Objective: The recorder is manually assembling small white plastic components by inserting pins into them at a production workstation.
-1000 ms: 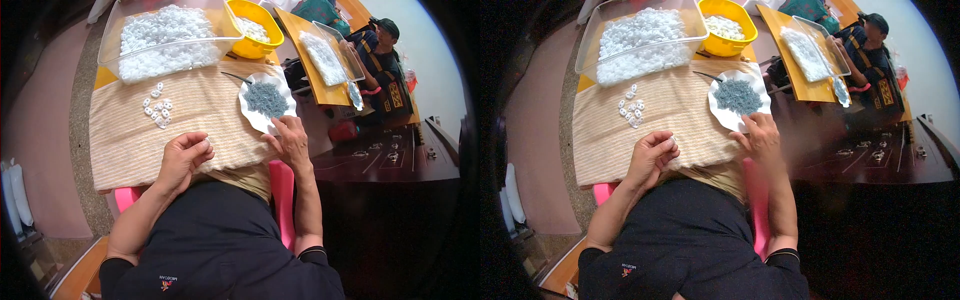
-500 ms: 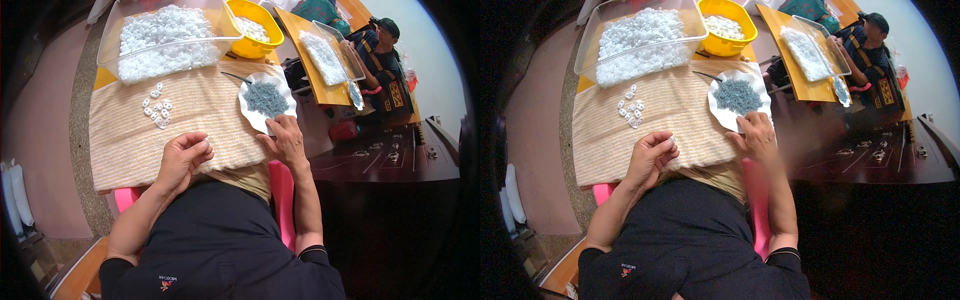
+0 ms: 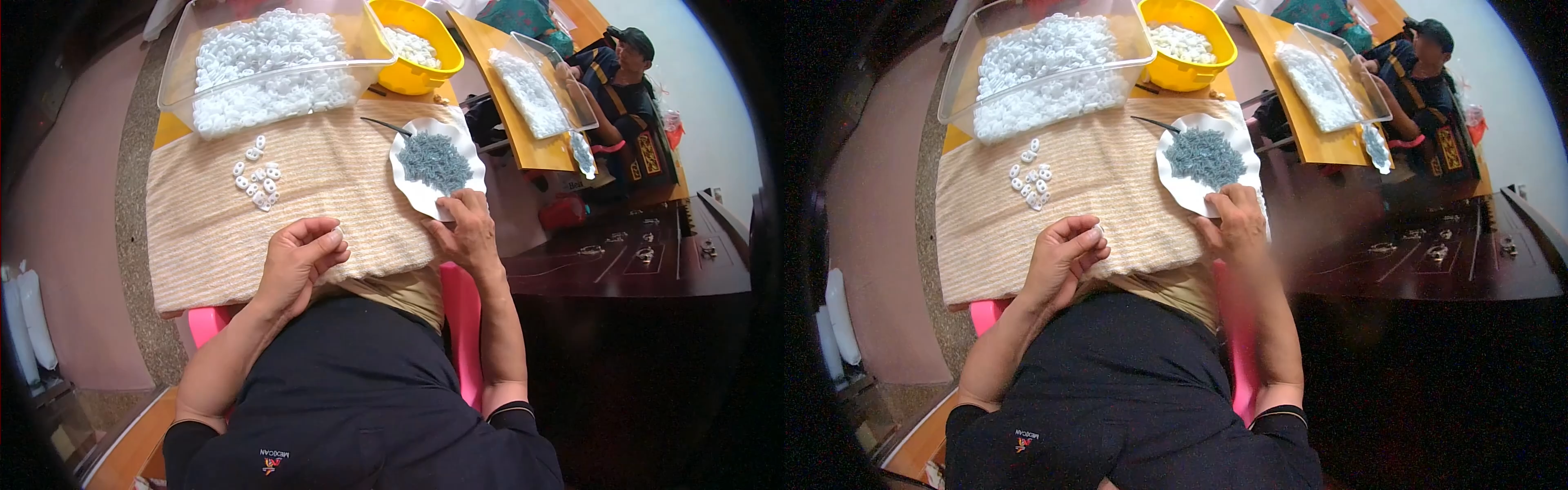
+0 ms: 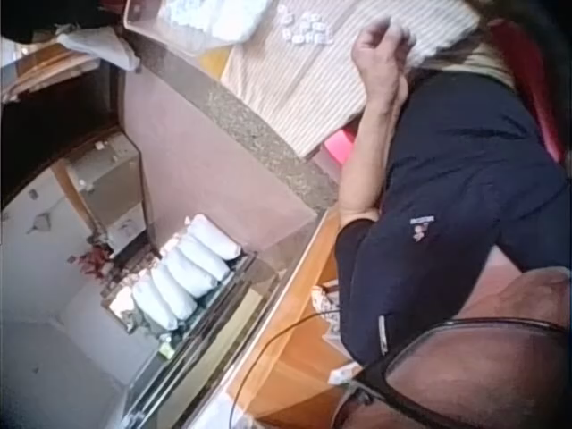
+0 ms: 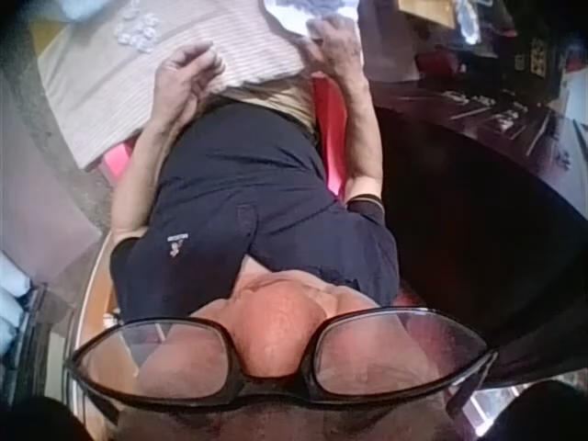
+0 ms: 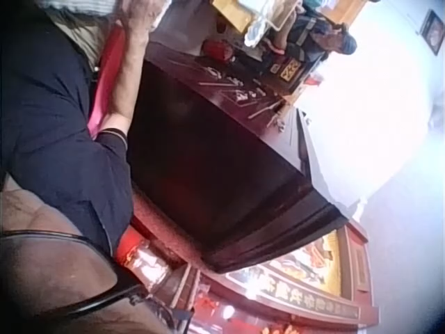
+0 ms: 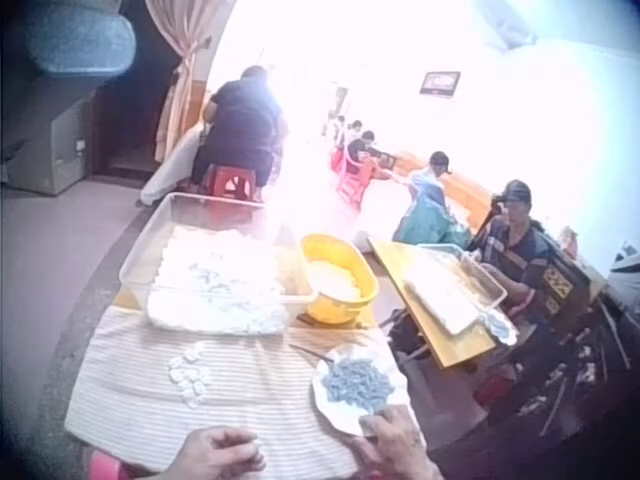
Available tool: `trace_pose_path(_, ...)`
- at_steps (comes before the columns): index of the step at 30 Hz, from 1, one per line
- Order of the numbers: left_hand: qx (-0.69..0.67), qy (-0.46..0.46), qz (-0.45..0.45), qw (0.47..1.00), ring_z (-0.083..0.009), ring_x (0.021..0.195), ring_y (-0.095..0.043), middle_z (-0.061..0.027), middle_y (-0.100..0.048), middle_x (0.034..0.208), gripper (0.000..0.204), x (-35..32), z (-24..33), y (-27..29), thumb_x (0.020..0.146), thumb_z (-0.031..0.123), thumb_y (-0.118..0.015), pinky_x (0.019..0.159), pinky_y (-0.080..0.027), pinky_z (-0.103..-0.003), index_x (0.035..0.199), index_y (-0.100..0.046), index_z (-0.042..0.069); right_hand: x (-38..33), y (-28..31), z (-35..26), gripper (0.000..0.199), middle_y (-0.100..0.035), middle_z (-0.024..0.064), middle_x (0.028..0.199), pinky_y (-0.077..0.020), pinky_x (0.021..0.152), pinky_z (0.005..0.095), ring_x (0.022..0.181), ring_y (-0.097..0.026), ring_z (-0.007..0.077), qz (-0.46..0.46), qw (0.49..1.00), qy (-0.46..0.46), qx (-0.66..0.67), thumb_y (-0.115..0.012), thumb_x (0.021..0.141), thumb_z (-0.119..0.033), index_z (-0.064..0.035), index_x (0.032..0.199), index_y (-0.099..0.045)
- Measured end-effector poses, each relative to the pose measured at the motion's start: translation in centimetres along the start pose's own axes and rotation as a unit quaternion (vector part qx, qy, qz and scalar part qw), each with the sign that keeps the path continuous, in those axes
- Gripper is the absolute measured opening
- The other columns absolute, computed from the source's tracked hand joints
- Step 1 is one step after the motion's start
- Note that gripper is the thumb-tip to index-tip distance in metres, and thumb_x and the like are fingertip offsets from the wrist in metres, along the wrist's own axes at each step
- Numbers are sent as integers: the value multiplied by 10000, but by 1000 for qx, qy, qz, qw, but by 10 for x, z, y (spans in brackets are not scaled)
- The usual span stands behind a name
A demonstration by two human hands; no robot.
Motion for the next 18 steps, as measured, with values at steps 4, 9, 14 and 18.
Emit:
trace_pose_path(4, 1, 0, -1, 1000, -140, 798, -662, -76, -662, 886, 148, 0, 0, 0, 887, 15, -652, 763, -582, -273, 1030, -630, -8, -3, -1, 2, 298, -586, 123, 927, -473, 759, 396, 905, -554, 311, 16, 1000, 13, 4, -779, 705, -133, -22, 959, -673)
trace_pose_path(9, 6, 1, -3, 1000, -140, 797, -663, -77, -663, 884, 151, 0, 0, -1, 886, 17, -654, 761, -583, -272, 1033, -630, -10, -7, -2, -3, 270, -581, 105, 864, -464, 727, 397, 853, -552, 304, 48, 998, 37, 2, -774, 689, -78, -28, 933, -670)
trace_pose_path(14, 6, 0, -3, 1000, -139, 795, -663, -79, -664, 880, 148, 0, 0, -1, 887, 19, -655, 758, -585, -270, 1030, -630, -12, -13, -3, -10, 264, -571, 108, 848, -459, 732, 412, 838, -543, 312, 92, 995, 43, 0, -750, 671, 3, -23, 919, -664)
trace_pose_path(18, 4, -1, -5, 1000, -138, 793, -662, -78, -664, 878, 146, 0, -1, 0, 887, 20, -656, 759, -585, -272, 1027, -631, -12, -16, -5, -7, 258, -566, 109, 841, -468, 787, 424, 827, -540, 323, 104, 993, 61, 0, -740, 678, 12, -24, 919, -658)
Point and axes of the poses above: each hand's wrist, its own x-axis towards the middle knuckle, its own y-axis out of the back of the hand, z = x × y, the point moved 5 cm from there along x, towards the middle knuckle
